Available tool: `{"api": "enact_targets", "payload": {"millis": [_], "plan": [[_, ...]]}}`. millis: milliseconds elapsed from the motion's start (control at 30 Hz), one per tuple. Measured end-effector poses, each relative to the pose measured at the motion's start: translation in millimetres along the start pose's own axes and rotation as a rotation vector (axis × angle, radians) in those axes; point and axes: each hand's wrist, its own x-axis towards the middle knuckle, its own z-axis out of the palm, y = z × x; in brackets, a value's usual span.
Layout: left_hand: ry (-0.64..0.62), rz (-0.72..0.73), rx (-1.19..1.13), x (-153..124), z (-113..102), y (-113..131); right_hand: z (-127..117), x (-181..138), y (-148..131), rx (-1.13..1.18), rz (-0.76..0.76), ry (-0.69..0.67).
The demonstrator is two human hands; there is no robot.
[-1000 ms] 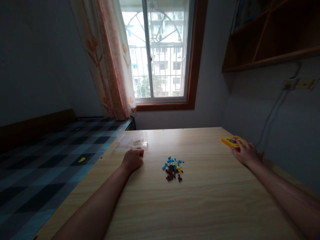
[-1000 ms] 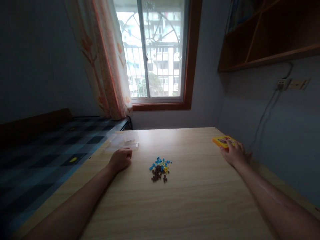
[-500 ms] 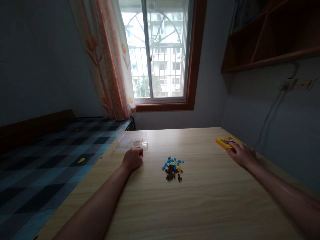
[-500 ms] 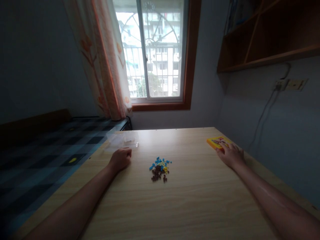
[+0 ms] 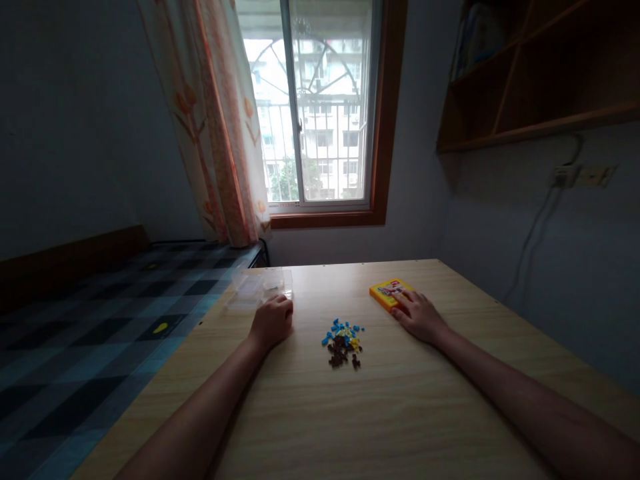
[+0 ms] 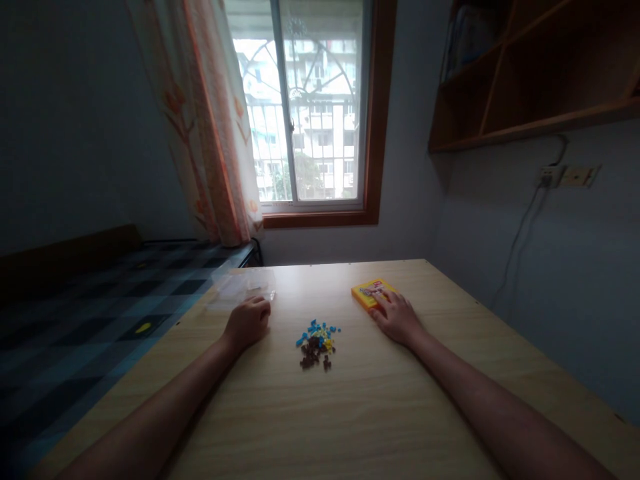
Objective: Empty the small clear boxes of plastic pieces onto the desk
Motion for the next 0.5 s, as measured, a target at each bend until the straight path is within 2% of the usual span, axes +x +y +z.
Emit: {"api": "enact_targets", "payload": {"millis": [133, 267, 367, 500], "plan": [[0.04, 0.003, -0.061, 12.8, 13.2, 16.6, 15.9, 15.7, -47.0, 0.191, -0.133, 0.001], [0.156, -0.092, -0.139, 34.3, 32.1, 34.2, 34.0, 33.3, -80.2, 0.395, -0.211, 0.011], [0.224, -0.161, -0.192, 45.2, 41.2, 38.1, 45.2, 41.8, -88.3, 0.538, -0.179, 0.041], [0.186, -0.098, -0.263, 45.2, 45.9, 36.0, 51.9, 46.5, -78.7, 0.64, -0.017, 0.103]]}}
